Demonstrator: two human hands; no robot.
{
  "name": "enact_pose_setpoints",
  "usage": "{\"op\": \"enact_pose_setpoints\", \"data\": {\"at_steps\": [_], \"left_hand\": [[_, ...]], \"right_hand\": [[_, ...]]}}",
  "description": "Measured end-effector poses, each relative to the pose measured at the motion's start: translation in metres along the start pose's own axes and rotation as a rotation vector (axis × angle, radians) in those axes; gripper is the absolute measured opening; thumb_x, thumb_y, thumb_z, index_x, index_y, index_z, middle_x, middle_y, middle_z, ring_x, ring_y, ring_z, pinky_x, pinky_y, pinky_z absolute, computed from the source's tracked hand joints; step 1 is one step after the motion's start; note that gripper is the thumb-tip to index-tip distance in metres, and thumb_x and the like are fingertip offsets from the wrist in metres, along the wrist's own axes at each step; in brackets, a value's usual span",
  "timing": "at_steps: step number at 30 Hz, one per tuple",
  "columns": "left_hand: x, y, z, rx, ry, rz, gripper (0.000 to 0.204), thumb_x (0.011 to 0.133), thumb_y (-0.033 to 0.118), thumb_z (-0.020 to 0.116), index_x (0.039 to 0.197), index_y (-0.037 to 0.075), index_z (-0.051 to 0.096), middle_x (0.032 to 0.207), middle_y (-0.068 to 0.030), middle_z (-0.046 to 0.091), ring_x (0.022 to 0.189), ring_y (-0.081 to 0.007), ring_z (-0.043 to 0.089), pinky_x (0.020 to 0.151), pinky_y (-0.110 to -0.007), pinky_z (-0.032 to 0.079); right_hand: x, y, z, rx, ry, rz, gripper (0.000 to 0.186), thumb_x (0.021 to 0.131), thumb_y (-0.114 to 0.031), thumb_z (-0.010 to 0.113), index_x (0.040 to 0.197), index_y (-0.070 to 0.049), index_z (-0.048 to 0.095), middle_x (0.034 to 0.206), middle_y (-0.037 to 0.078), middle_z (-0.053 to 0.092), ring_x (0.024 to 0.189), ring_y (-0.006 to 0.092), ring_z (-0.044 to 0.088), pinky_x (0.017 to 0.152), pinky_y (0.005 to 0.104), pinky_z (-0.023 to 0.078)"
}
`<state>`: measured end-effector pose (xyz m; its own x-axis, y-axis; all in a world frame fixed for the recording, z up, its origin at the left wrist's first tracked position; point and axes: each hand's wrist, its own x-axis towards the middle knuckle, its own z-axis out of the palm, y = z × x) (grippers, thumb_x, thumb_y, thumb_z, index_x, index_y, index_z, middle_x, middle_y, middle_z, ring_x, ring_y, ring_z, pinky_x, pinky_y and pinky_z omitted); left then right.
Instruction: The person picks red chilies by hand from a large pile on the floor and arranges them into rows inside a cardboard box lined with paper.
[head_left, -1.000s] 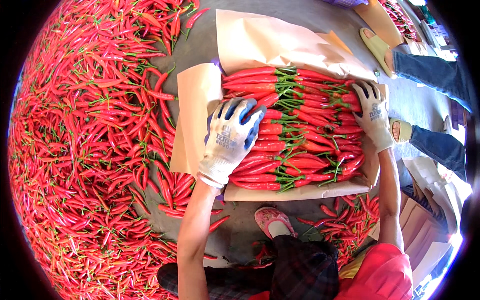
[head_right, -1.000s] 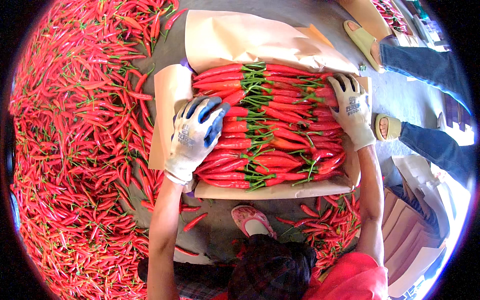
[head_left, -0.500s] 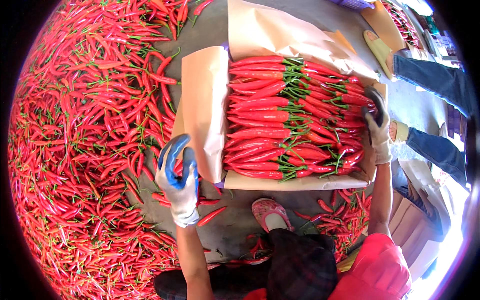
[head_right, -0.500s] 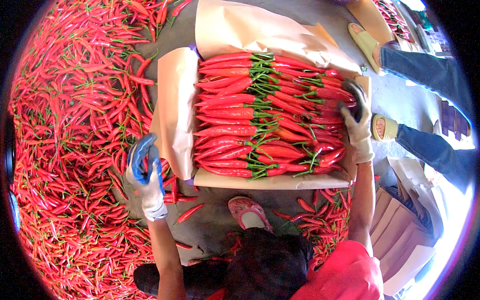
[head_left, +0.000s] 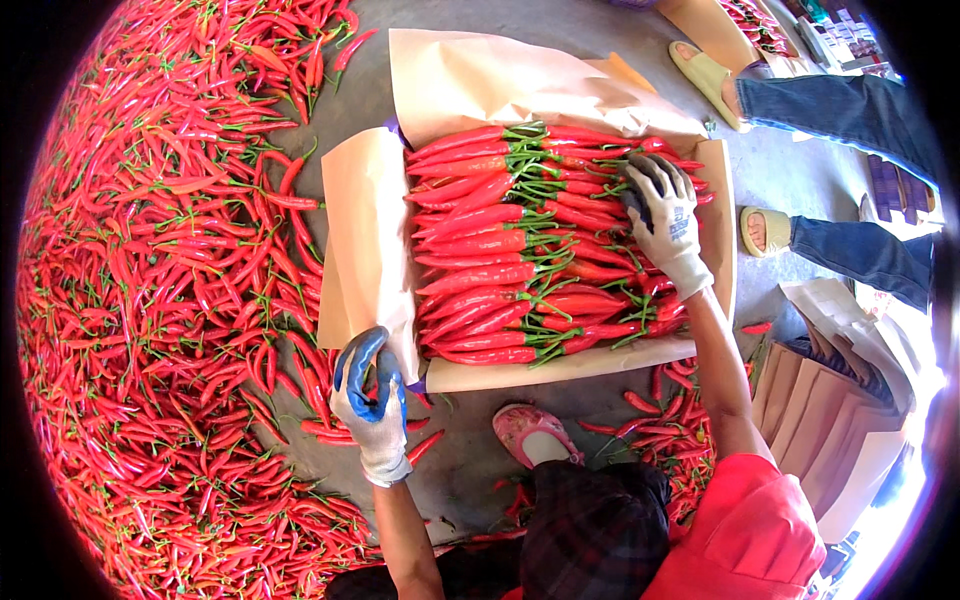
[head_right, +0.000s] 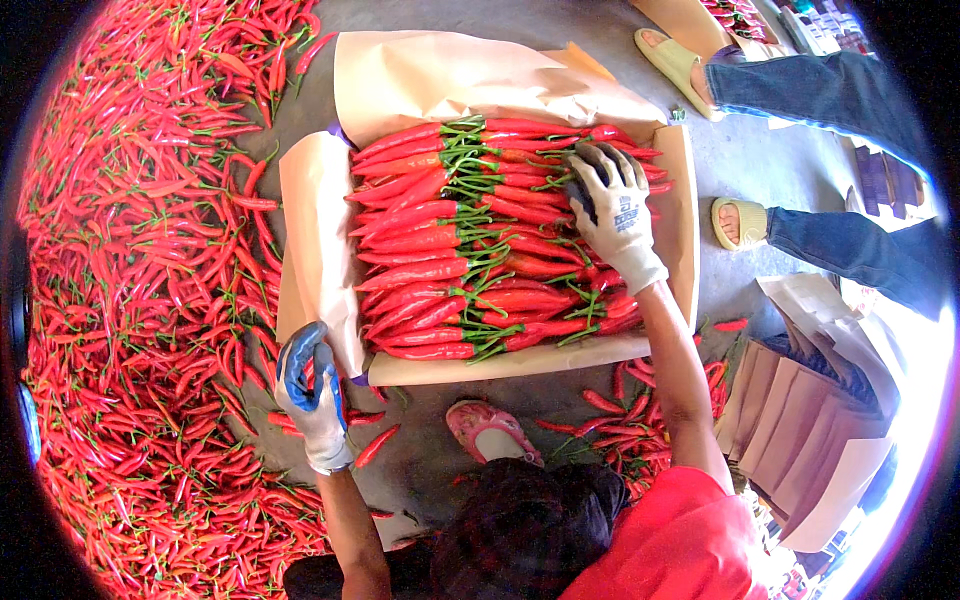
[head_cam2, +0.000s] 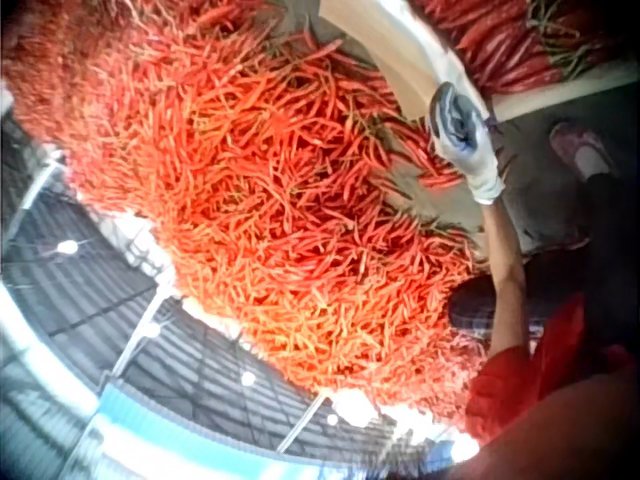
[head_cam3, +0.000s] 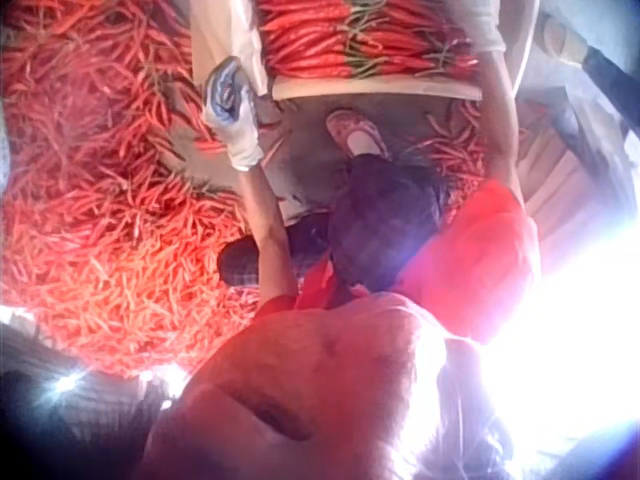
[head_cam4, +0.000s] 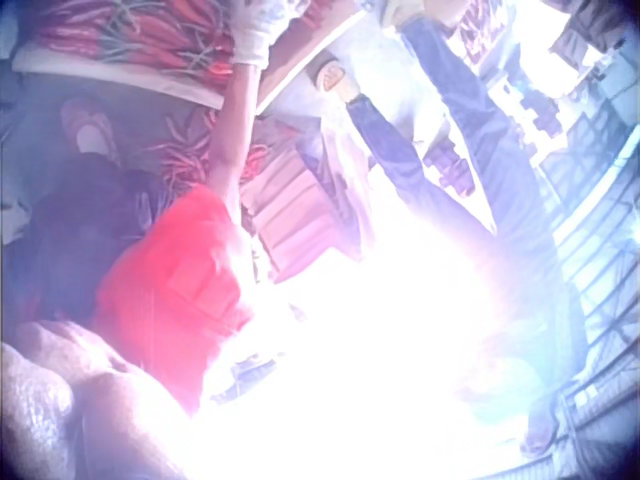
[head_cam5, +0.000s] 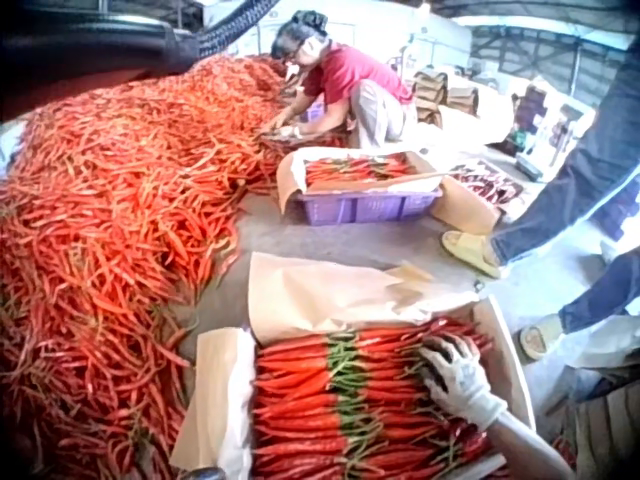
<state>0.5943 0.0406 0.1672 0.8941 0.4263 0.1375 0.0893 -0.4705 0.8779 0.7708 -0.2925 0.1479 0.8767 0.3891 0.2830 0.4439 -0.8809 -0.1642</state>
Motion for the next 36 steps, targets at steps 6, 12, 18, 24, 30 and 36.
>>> {"op": "enact_pose_setpoints", "data": {"at_steps": [6,12,18,24,30,36], "left_hand": [[-0.013,-0.026,-0.029,-0.145,0.279,-0.17,0.019,0.079,-0.005,0.057,0.098,-0.004,0.061,0.098,-0.0112,0.063,0.092,-0.0184,0.059,0.083,-0.03,0.046],[-0.043,-0.082,-0.081,-0.458,0.714,-0.392,0.025,0.082,-0.006,0.048,0.105,-0.004,0.058,0.096,-0.0094,0.061,0.083,-0.0162,0.059,0.077,-0.03,0.049],[-0.087,-0.129,-0.085,0.348,0.303,-0.29,0.029,0.071,0.007,0.063,0.1,0.007,0.062,0.084,-0.0132,0.061,0.076,-0.0267,0.06,0.072,-0.036,0.048],[-0.094,-0.122,-0.087,0.866,-0.146,-0.056,0.044,0.069,0.021,0.061,0.111,0.015,0.056,0.115,-0.0111,0.05,0.108,-0.0305,0.046,0.093,-0.046,0.036],[-0.146,-0.161,-0.133,0.729,-0.126,0.047,0.042,0.067,0.021,0.062,0.108,0.016,0.057,0.113,-0.0097,0.051,0.107,-0.0307,0.047,0.094,-0.047,0.036],[-0.166,-0.154,-0.15,0.63,-0.014,-0.102,0.044,0.066,0.019,0.064,0.109,0.012,0.056,0.109,-0.0116,0.054,0.104,-0.0324,0.049,0.09,-0.046,0.038]], "right_hand": [[-0.006,-0.018,-0.021,0.303,0.279,0.195,0.038,0.077,-0.003,0.058,0.115,-0.002,0.052,0.112,0.016,0.056,0.106,0.0289,0.051,0.095,0.037,0.036],[-0.044,-0.119,-0.072,0.912,0.025,0.123,0.028,0.085,-0.013,0.048,0.106,0.005,0.056,0.098,0.014,0.061,0.088,0.0202,0.059,0.081,0.0323,0.046],[-0.09,-0.273,-0.018,0.754,-0.97,-0.468,0.057,0.074,-0.026,0.064,0.121,-0.001,0.043,0.113,0.024,0.048,0.101,0.0385,0.051,0.089,0.0433,0.04],[-0.108,-0.32,0.08,0.026,-0.661,-0.385,0.078,0.071,-0.033,0.066,0.132,0.001,0.028,0.128,0.027,0.035,0.115,0.0377,0.039,0.095,0.0483,0.032],[-0.139,-0.318,0.077,0.346,-0.824,-0.392,0.073,0.072,-0.032,0.064,0.132,-0.006,0.032,0.123,0.029,0.038,0.111,0.0419,0.042,0.092,0.0478,0.036],[-0.113,-0.318,0.098,0.309,-0.565,-0.269,0.059,0.073,-0.028,0.066,0.121,-0.003,0.043,0.104,0.025,0.054,0.094,0.039,0.054,0.08,0.0458,0.044]]}}
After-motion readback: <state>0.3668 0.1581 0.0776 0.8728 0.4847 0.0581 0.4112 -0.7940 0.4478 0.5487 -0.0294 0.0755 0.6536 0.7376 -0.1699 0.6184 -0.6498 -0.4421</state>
